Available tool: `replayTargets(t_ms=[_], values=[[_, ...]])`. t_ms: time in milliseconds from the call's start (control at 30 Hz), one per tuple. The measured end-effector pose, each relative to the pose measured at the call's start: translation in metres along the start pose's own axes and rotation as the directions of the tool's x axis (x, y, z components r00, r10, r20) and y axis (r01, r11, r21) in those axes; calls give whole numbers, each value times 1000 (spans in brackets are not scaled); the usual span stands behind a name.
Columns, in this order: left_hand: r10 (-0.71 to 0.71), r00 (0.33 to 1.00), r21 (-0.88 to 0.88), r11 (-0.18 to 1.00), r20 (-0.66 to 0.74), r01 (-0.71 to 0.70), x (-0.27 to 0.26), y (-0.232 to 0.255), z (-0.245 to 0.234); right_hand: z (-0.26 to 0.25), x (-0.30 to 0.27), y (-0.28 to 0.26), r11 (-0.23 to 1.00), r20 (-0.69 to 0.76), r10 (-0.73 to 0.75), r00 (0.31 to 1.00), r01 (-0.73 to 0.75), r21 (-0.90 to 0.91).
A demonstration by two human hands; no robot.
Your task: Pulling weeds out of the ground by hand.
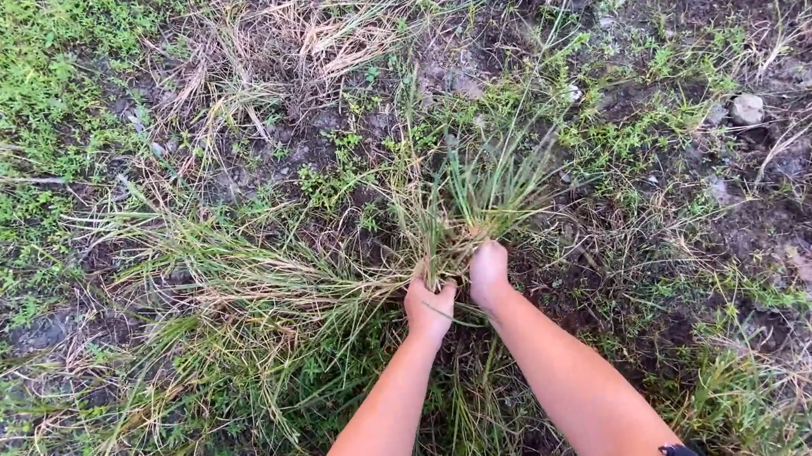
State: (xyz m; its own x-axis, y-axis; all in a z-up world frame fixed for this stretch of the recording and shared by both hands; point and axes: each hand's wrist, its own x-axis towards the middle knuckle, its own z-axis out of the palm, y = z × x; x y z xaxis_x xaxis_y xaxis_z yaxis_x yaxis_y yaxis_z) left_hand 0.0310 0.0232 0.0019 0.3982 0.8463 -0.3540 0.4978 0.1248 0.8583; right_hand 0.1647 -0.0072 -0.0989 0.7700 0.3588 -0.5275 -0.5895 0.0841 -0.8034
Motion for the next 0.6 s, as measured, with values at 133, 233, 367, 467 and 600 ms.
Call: replayTargets(t_ms=[133,233,367,467,600], values=[[-17,1000,48,999,-20,18,-3,4,-3,-9,-15,1,997,28,-33,999,31,68],[-6,1000,25,1000,-31,7,-18,16,-2,-35,-65,-40,992,-10,100,995,-99,81],[38,999,-48,998,26,-36,-52,37,12,-91,-117,-112,971,-70,176,982,-185,-151],[95,993,-129,988,69,-86,-80,49,29,-155,-119,-120,985,-17,139,990,-140,-96],[-30,971,-276,956,239,98,-112,80,57,-220,-139,-150,991,66,127,990,-129,20]])
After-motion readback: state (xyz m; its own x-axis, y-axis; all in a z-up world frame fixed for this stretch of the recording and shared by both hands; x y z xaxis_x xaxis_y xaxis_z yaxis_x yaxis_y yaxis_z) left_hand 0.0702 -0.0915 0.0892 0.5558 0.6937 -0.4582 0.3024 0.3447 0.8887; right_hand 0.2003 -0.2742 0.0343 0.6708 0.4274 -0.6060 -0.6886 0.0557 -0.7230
